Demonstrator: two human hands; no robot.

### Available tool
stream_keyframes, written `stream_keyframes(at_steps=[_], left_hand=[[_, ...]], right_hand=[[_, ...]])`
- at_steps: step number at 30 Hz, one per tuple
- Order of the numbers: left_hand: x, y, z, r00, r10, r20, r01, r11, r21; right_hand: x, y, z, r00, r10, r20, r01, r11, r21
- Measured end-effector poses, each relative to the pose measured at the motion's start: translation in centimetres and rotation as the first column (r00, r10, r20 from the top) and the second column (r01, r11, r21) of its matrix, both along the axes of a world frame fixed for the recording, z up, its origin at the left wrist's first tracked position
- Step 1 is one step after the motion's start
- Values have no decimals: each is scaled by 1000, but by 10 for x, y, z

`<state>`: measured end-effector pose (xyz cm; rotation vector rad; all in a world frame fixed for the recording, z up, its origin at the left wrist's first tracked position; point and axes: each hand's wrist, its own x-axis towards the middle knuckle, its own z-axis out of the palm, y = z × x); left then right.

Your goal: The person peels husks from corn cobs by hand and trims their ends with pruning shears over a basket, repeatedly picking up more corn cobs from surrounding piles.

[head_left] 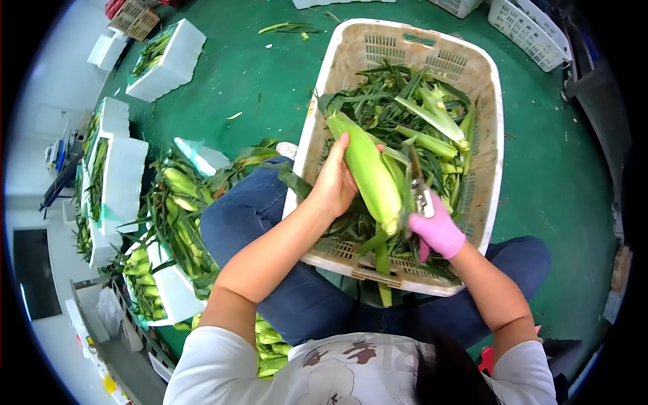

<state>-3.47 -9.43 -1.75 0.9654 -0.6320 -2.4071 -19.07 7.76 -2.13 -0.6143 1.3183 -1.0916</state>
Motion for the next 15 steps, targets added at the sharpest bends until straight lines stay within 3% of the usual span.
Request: stream_keyframes(at_steps=[2,4,5,6,7,8,9,10,11,12,13,15], left_hand=[[4,-11,-5,988,3,-156,-12,998,-54],[11,-26,-5,922,52,-383,-2,991,130],[13,-30,-2,891,22,-454,49,989,142],[18,-32,2,871,16,-491,121,962,245],[18,-31,3,875,-68,-479,186,961,203],[15,-28,3,872,-156,-463,256,953,161],[11,-23,4,892,-247,-380,308,945,110],[7,-15,4,899,-329,-290,362,930,66],[3,-5,6,924,-363,-125,367,930,10],[2,2,6,917,-398,-1,396,914,-83],[-1,8,5,901,-399,171,429,876,-219],[0,18,10,829,-335,448,532,720,-446]], right_hand=[[-16,-3,4,985,-134,-110,141,989,50],[-43,-9,25,905,-215,-366,247,968,41],[-64,-8,17,693,-110,-712,132,991,-25],[-85,-4,10,344,-36,-938,6,999,-36],[-92,-1,16,142,56,-988,51,997,64],[-93,1,21,225,-14,-974,50,999,-3],[-94,9,31,594,-10,-804,82,995,49],[-83,9,54,865,-27,-501,92,990,106],[-79,9,54,880,42,-474,-40,999,14],[-70,12,53,933,72,-354,-71,997,16],[-62,11,53,932,107,-347,-111,994,7],[-50,10,46,923,139,-359,-143,990,16]])
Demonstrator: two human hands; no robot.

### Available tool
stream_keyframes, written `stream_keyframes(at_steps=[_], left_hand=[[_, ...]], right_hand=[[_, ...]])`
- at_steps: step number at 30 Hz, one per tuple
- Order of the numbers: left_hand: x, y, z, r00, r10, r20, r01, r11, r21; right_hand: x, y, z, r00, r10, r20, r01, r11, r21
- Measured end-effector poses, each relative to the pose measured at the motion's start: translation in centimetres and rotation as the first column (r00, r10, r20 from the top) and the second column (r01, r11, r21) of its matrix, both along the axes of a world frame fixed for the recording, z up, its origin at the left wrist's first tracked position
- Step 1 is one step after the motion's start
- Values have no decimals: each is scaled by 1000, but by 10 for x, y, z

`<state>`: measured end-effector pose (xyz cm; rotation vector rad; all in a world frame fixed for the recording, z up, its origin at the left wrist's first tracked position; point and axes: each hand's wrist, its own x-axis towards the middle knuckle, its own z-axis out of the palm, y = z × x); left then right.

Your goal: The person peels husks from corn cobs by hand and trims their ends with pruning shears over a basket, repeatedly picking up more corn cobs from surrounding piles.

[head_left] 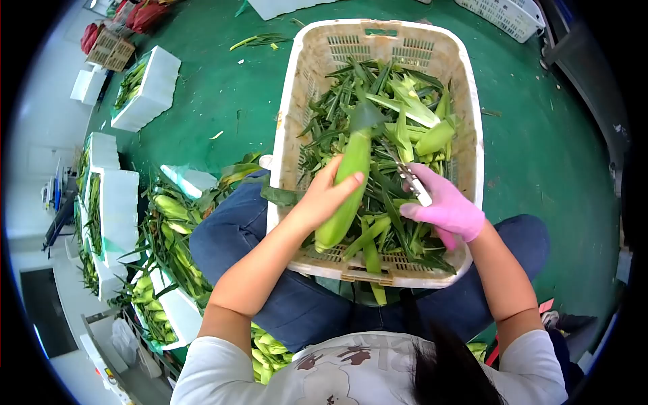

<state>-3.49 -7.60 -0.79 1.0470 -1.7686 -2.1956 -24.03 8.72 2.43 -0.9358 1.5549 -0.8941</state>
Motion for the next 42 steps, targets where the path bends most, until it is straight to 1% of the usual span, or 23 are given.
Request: stream_keyframes(at_steps=[1,3,6,9,10,13,14,15,19,21,22,24,26,28,30,31,33,35,37,39,40,41,42], left_hand=[[-4,1,1,996,-93,7,80,819,-568],[3,12,12,947,-88,309,276,717,-641],[5,15,11,950,-55,308,299,454,-839],[7,-1,19,902,-301,310,432,630,-645],[8,-6,19,892,-371,256,451,742,-496],[16,-17,15,905,-416,91,420,836,-352],[18,-17,16,930,-364,56,359,861,-359],[19,-18,18,936,-345,65,334,816,-473],[15,-15,22,963,-270,-12,164,619,-768],[14,-16,28,965,-259,-37,115,548,-829],[14,-17,32,964,-264,-20,127,527,-840],[19,-24,42,924,-382,-20,249,641,-726],[23,-30,42,849,-517,-112,336,690,-641],[30,-25,34,823,-554,-125,457,777,-433],[31,-23,31,757,-645,-104,614,757,-222],[31,-19,26,734,-650,-197,638,760,-126],[34,-13,21,704,-674,-224,699,713,49],[47,0,28,778,-545,-313,627,704,333],[70,25,44,810,-354,-467,573,647,504],[115,49,62,833,-145,-534,494,631,599],[144,57,76,837,-50,-545,433,668,605],[181,67,92,871,112,-478,249,739,626],[228,72,90,820,251,-515,187,733,654]], right_hand=[[5,0,-7,1000,-7,-24,8,1000,16],[5,-2,-9,995,43,-89,-43,999,4],[1,2,-22,960,105,-261,-122,991,-48],[-2,4,-23,913,177,-368,-242,961,-137],[-1,4,-25,906,173,-387,-255,951,-173],[10,4,-15,983,168,-79,-173,983,-66],[18,5,-18,999,35,10,-35,999,-28],[24,7,-15,925,-157,346,133,987,93],[17,2,-11,834,-241,496,261,965,29],[15,5,-14,832,-207,514,248,969,-12],[15,6,-12,896,-125,426,172,982,-74],[6,7,-1,985,99,142,-78,986,-149],[0,11,4,974,224,42,-217,967,-131],[-1,12,6,941,336,-40,-338,934,-112],[8,14,3,942,336,-22,-332,919,-211],[11,15,2,941,339,-17,-331,907,-260],[25,16,3,951,288,-115,-310,879,-363],[33,21,7,970,241,26,-234,958,-165],[46,32,-3,966,-33,256,42,999,-30],[61,24,-12,811,-291,508,372,926,-63],[59,12,-17,759,-340,556,415,910,-11],[49,1,-25,700,-395,595,459,887,49],[28,-8,-42,660,-441,608,420,888,188]])
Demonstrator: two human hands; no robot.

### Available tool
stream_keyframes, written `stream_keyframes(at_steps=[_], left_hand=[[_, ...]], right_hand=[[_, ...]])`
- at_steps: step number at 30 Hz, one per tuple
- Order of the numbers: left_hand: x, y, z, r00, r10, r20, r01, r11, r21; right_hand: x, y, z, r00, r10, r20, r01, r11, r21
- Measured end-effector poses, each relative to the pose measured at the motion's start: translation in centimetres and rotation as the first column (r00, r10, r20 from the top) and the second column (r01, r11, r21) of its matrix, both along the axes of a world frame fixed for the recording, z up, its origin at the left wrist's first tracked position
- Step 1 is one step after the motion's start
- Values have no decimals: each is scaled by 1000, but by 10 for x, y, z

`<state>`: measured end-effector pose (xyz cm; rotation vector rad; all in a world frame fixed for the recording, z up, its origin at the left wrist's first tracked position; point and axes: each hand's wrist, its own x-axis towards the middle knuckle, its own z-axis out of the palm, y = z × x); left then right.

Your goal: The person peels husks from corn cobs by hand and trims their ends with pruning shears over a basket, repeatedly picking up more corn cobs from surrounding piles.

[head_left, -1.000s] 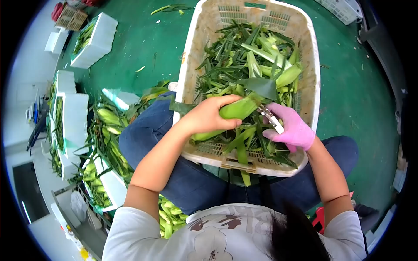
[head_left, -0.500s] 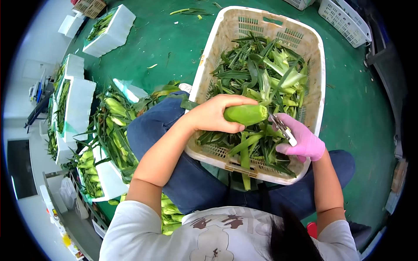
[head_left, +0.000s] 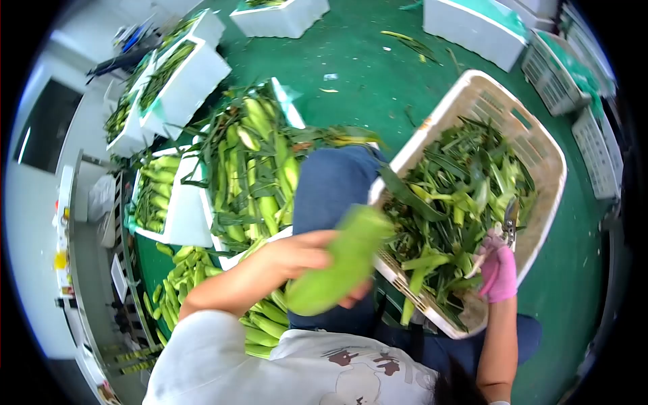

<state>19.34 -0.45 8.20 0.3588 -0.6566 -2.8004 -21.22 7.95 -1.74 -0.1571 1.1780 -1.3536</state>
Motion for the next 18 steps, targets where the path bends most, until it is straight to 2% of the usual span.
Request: stream_keyframes(at_steps=[1,2,3,4,5,6,7,8,9,11,12,14,15,16,17,18], left_hand=[[46,5,-8,989,149,22,-146,984,-105],[93,17,-7,900,394,187,-338,901,-272],[143,33,-26,726,603,330,-479,788,-387],[181,47,-27,509,727,461,-498,685,-532],[224,70,-47,193,752,631,-509,626,-590],[273,97,-66,-57,644,762,-450,665,-596],[315,128,-80,-321,504,802,-251,771,-585],[395,187,-127,-486,455,747,-13,850,-526],[413,221,-118,-662,317,679,74,930,-361],[460,281,-118,-788,-15,615,10,999,36],[424,257,-90,-876,1,482,36,997,63],[405,226,-85,-950,248,190,245,969,-40],[408,185,-89,-831,516,208,453,844,-286],[364,116,-74,-633,767,107,588,566,-578],[309,36,-47,-446,876,184,484,409,-773],[278,-28,-52,-267,959,97,455,214,-864]], right_hand=[[-19,-6,-23,999,34,13,-34,999,10],[-25,-13,-28,998,62,-19,-62,998,6],[-24,-24,-28,994,92,-55,-92,996,3],[-16,-38,-16,979,161,-126,-166,986,-29],[8,-60,3,969,137,-206,-143,990,-13],[33,-85,22,925,199,-325,-211,977,-3],[60,-110,39,867,245,-433,-268,963,7],[83,-135,56,802,349,-485,-407,913,-16],[103,-158,67,721,439,-536,-533,846,-24],[135,-200,67,671,491,-556,-609,792,-35],[145,-213,66,725,505,-468,-596,801,-60],[157,-226,66,756,494,-429,-568,822,-54],[158,-224,62,773,482,-412,-551,833,-60],[156,-219,58,758,465,-457,-531,847,-21],[149,-213,54,729,492,-476,-564,826,-10],[140,-204,49,696,485,-530,-556,831,29]])
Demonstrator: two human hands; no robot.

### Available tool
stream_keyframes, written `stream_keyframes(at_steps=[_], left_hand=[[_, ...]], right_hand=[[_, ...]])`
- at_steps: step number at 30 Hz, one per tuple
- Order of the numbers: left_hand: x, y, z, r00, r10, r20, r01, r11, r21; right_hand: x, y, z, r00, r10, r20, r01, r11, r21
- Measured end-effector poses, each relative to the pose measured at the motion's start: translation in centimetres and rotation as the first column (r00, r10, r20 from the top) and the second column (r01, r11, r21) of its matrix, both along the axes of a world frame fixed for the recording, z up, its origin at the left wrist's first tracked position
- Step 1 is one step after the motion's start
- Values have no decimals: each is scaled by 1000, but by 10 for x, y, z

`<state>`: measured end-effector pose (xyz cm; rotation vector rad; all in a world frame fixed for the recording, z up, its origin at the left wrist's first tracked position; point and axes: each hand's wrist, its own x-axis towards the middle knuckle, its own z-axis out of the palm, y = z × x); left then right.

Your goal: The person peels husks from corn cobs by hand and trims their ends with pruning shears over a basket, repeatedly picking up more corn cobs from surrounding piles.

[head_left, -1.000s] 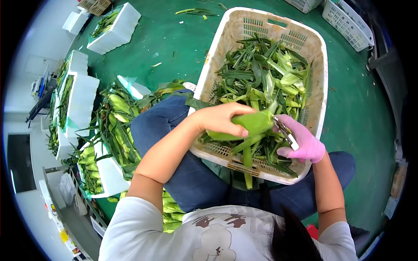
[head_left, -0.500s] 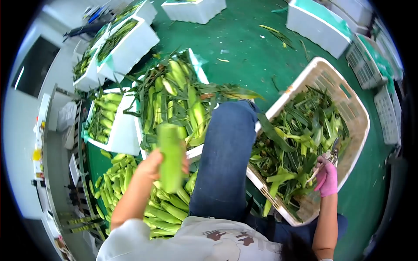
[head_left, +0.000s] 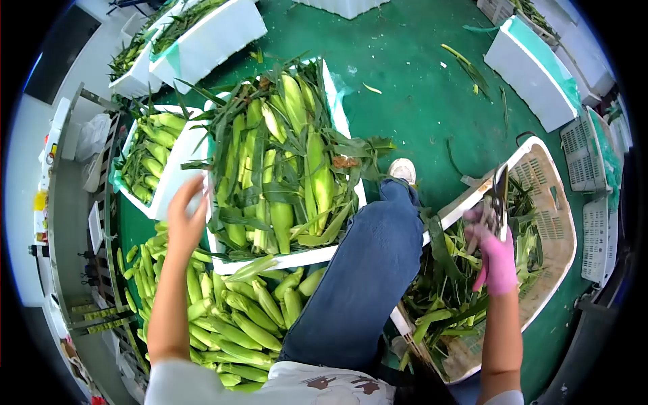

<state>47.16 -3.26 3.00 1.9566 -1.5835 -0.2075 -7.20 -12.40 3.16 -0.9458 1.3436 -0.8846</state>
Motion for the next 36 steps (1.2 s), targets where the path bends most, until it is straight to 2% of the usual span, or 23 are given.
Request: stream_keyframes(at_steps=[1,2,4,5,7,9,11,13,14,15,16,17,19,21,24,26,27,30,32,33,34,35,36], left_hand=[[-63,-70,25,954,-221,-200,220,975,-30],[-110,-130,20,834,-327,-445,322,943,-88],[-196,-255,-10,606,-425,-673,547,837,-36],[-236,-308,-48,706,-353,-613,481,875,50],[-285,-408,-175,966,-138,-217,222,873,434],[-305,-398,-221,954,-213,209,-4,690,724],[-308,-364,-271,986,-62,152,-83,611,788],[-322,-349,-384,967,234,-106,-40,547,836],[-336,-334,-393,932,150,-330,245,408,879],[-358,-306,-390,904,81,-419,366,360,858],[-380,-277,-387,859,23,-511,480,307,822],[-402,-255,-371,883,-82,-462,457,380,805],[-385,-260,-337,808,-193,-557,590,252,767],[-379,-278,-377,762,-452,-464,600,222,769],[-368,-287,-377,719,-602,-348,592,267,760],[-346,-301,-362,695,-587,-415,620,198,759],[-344,-310,-313,732,-517,-444,593,164,788],[-362,-348,-174,815,-266,-514,575,472,668],[-391,-344,-61,670,-274,-690,633,696,339],[-407,-349,-29,576,-433,-693,655,752,74],[-439,-328,21,447,-536,-716,617,764,-187],[-469,-331,47,356,-558,-750,579,762,-291],[-490,-292,95,298,-708,-640,581,667,-467]], right_hand=[[-10,12,-5,997,-16,-72,17,1000,1],[-19,26,-6,994,-59,-91,60,998,6],[-43,57,-15,980,-119,-159,118,993,-16],[-62,74,-21,973,-126,-192,130,992,7],[-86,111,-27,943,-261,-205,282,956,80],[-102,153,-27,887,-403,-225,433,895,104],[-111,190,-28,844,-508,-174,526,846,83],[-120,231,-39,755,-654,-42,647,734,206],[-140,252,-48,783,-619,-57,606,740,292],[-182,300,-89,800,-582,144,517,791,326],[-170,288,-84,720,-688,92,595,680,428],[-161,290,-90,707,-707,19,638,650,413],[-143,284,-90,691,-722,-42,679,628,380],[-123,239,-79,700,-714,1,678,665,313],[-118,225,-67,770,-615,-173,638,732,239],[-115,232,-57,766,-614,-191,643,735,215],[-115,238,-53,759,-623,-191,651,736,185],[-120,262,-50,737,-658,-155,675,725,134],[-124,272,-47,734,-668,-122,679,727,98],[-122,270,-46,743,-659,-117,669,737,98],[-117,262,-44,752,-649,-114,659,745,100],[-112,251,-39,762,-637,-115,647,755,107],[-100,229,-32,799,-599,-50,600,789,133]])
